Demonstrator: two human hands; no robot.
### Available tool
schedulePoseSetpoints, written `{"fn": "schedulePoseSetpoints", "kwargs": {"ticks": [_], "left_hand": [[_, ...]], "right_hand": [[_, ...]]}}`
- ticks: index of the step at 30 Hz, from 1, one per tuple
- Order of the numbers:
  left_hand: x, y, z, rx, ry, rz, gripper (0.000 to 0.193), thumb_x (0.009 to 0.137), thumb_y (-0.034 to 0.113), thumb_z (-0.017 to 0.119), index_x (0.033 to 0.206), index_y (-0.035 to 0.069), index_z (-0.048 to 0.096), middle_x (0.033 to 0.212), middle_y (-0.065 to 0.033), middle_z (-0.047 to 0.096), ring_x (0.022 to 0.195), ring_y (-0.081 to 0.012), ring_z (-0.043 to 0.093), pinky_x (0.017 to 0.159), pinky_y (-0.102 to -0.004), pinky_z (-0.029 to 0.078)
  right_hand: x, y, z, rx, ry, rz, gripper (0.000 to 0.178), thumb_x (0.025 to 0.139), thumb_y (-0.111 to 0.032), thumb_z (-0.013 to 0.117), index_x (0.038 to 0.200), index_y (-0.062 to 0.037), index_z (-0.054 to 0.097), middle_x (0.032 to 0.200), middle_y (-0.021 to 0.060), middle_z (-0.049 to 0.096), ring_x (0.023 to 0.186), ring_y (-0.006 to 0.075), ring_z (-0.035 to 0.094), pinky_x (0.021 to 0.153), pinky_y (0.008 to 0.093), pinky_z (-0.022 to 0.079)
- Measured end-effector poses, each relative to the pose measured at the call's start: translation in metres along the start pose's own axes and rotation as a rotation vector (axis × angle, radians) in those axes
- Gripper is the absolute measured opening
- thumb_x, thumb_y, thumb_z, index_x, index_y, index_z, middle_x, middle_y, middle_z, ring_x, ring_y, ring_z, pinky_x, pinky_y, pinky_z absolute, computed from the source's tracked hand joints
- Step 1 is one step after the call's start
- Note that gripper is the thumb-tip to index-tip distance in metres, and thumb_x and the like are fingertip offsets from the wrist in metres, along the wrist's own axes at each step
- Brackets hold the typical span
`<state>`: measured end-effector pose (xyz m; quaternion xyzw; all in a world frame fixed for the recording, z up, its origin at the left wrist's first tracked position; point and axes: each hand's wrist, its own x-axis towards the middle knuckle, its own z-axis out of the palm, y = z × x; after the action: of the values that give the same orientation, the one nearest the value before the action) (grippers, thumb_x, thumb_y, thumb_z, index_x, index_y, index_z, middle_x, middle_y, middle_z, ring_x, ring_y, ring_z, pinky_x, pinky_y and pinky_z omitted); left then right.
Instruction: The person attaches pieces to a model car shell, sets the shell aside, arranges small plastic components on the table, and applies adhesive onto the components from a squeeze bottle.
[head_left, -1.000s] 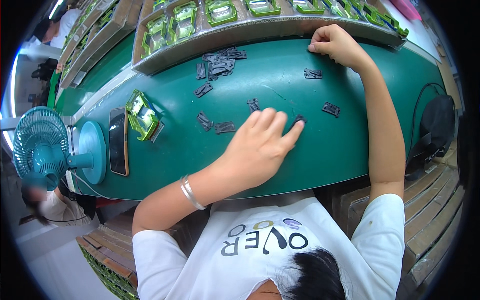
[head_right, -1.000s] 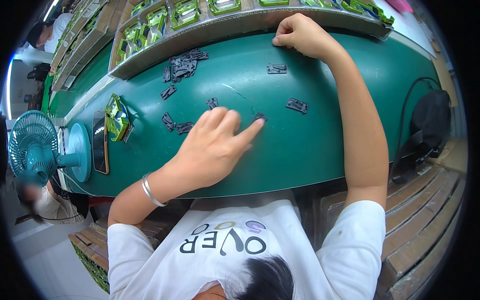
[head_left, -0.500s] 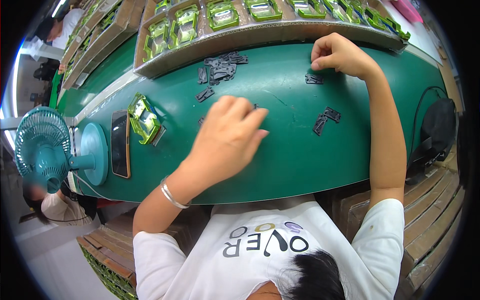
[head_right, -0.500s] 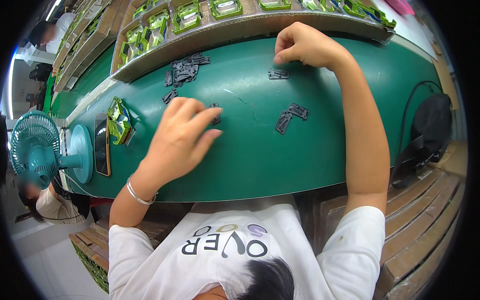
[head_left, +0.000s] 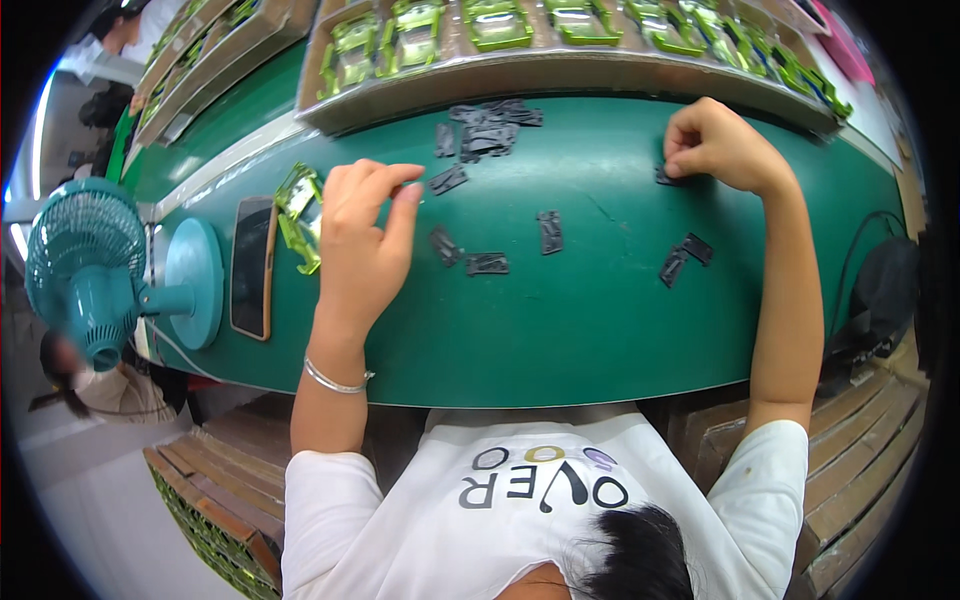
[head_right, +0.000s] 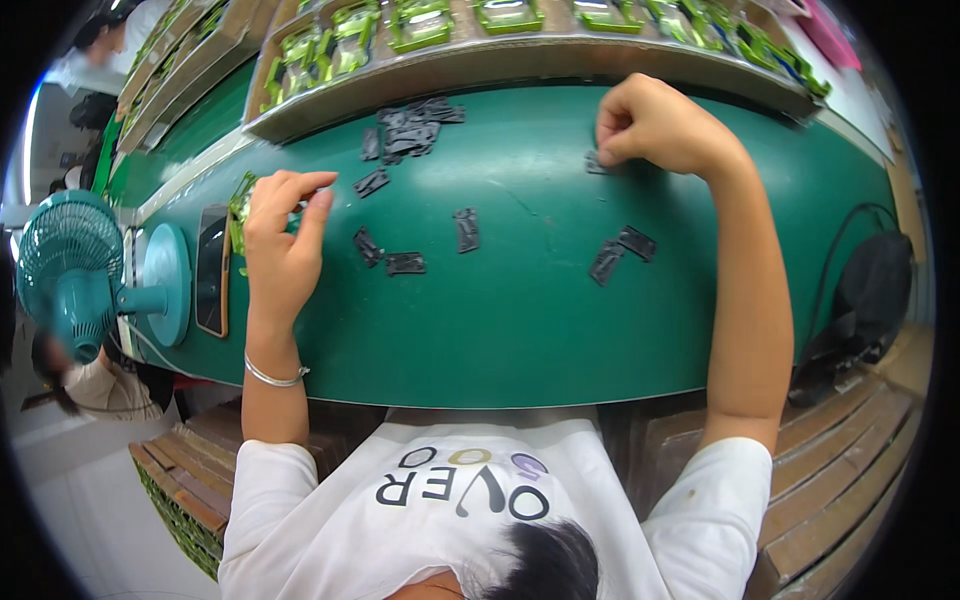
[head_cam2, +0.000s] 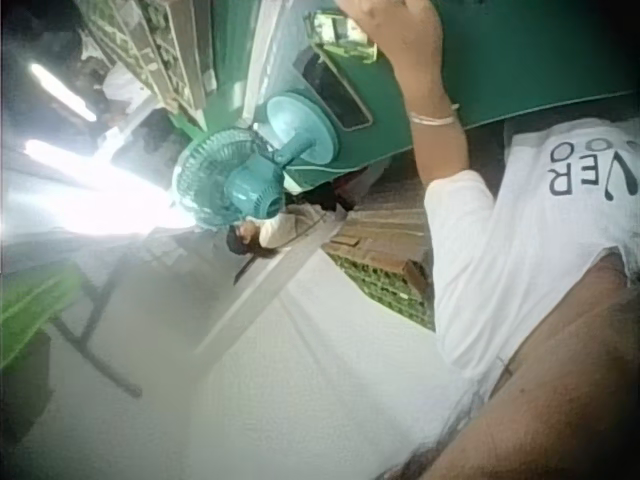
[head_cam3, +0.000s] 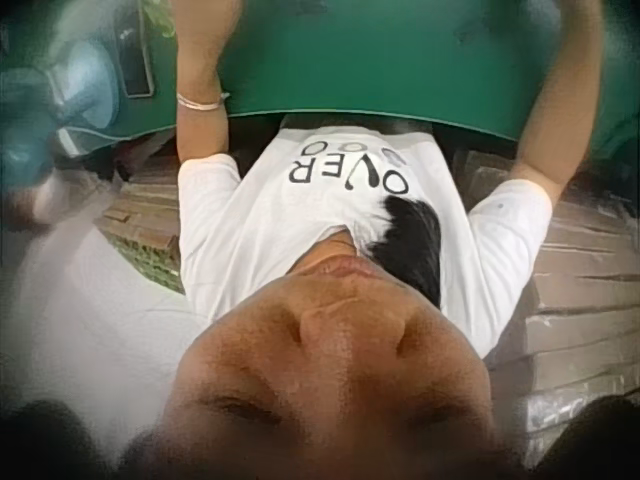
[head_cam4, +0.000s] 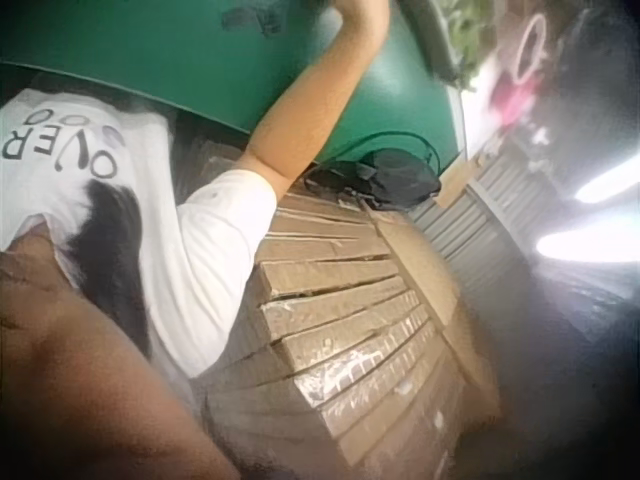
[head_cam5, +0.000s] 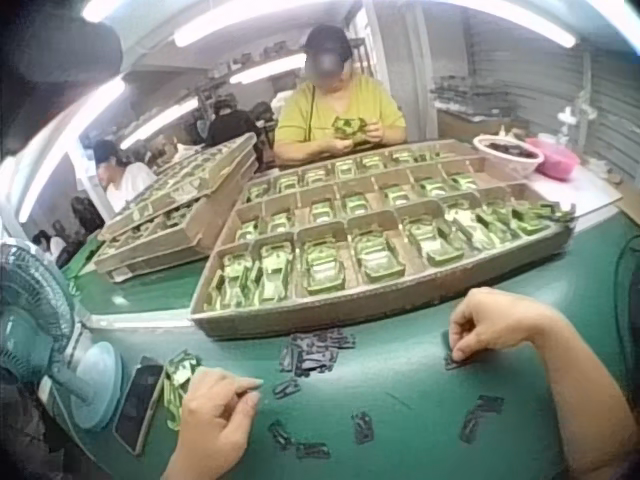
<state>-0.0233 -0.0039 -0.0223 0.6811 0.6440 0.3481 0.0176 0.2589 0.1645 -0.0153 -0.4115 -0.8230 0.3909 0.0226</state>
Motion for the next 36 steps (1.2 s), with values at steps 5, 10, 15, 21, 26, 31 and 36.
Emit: {"fn": "schedulePoseSetpoints", "kwargs": {"ticks": [5,10,15,21,26,31,36], "left_hand": [[-0.003,0.004,-0.006,-0.021,-0.101,0.026,0.009,0.073,0.003,0.059,0.082,0.002,0.06,0.074,-0.0091,0.053,0.079,-0.0268,0.049,0.07,-0.0349,0.04],[-0.008,0.005,-0.012,-0.002,-0.261,-0.023,0.011,0.073,0.0,0.059,0.084,0.0,0.059,0.08,-0.0086,0.055,0.073,-0.0215,0.054,0.065,-0.0303,0.043],[-0.015,0.004,-0.016,-0.032,-0.357,-0.201,0.013,0.073,-0.001,0.059,0.085,-0.001,0.056,0.08,-0.0113,0.056,0.068,-0.0215,0.057,0.059,-0.0282,0.046],[-0.014,0.0,-0.014,-0.027,-0.441,-0.2,0.013,0.073,-0.001,0.059,0.085,-0.002,0.055,0.079,-0.0124,0.055,0.068,-0.0236,0.057,0.063,-0.0307,0.047],[-0.013,-0.002,-0.011,-0.014,-0.474,-0.15,0.012,0.075,0.0,0.056,0.087,-0.001,0.055,0.082,-0.0127,0.054,0.076,-0.0276,0.056,0.071,-0.0346,0.045],[-0.013,0.0,0.005,0.045,-0.19,-0.023,0.024,0.076,-0.001,0.054,0.1,-0.003,0.053,0.097,-0.0143,0.052,0.093,-0.0303,0.05,0.082,-0.0354,0.041],[-0.014,0.0,0.013,0.162,-0.276,0.097,0.027,0.076,0.0,0.054,0.102,-0.004,0.054,0.101,-0.0141,0.051,0.098,-0.0294,0.047,0.086,-0.0362,0.039]], "right_hand": [[-0.007,-0.009,-0.005,-0.094,-0.107,0.083,0.009,0.059,-0.001,0.065,0.062,0.003,0.058,0.055,0.0062,0.056,0.055,0.0126,0.052,0.053,0.0258,0.041],[-0.006,-0.006,-0.004,-0.061,-0.123,0.124,0.008,0.06,-0.001,0.065,0.062,0.0032,0.058,0.056,0.0062,0.056,0.056,0.0116,0.053,0.054,0.0245,0.042],[-0.001,-0.004,0.005,0.108,-0.02,0.083,0.007,0.066,-0.002,0.062,0.064,0.0034,0.057,0.059,0.0037,0.056,0.057,0.0091,0.051,0.055,0.0231,0.042],[-0.001,-0.013,0.01,0.075,-0.029,0.082,0.008,0.067,-0.003,0.062,0.063,0.0028,0.057,0.058,0.0029,0.054,0.057,0.0086,0.049,0.055,0.0234,0.041],[-0.002,-0.014,0.011,0.062,-0.03,0.067,0.009,0.067,-0.003,0.062,0.063,0.0029,0.057,0.057,0.003,0.054,0.056,0.0089,0.049,0.054,0.0238,0.041],[-0.002,-0.014,0.012,0.066,-0.02,0.065,0.009,0.067,-0.003,0.062,0.063,0.0032,0.057,0.057,0.0031,0.054,0.056,0.0089,0.049,0.054,0.0239,0.041],[-0.002,-0.014,0.012,0.077,-0.022,0.084,0.008,0.067,-0.002,0.063,0.064,0.0033,0.057,0.058,0.0038,0.055,0.056,0.009,0.05,0.054,0.0239,0.041]]}}
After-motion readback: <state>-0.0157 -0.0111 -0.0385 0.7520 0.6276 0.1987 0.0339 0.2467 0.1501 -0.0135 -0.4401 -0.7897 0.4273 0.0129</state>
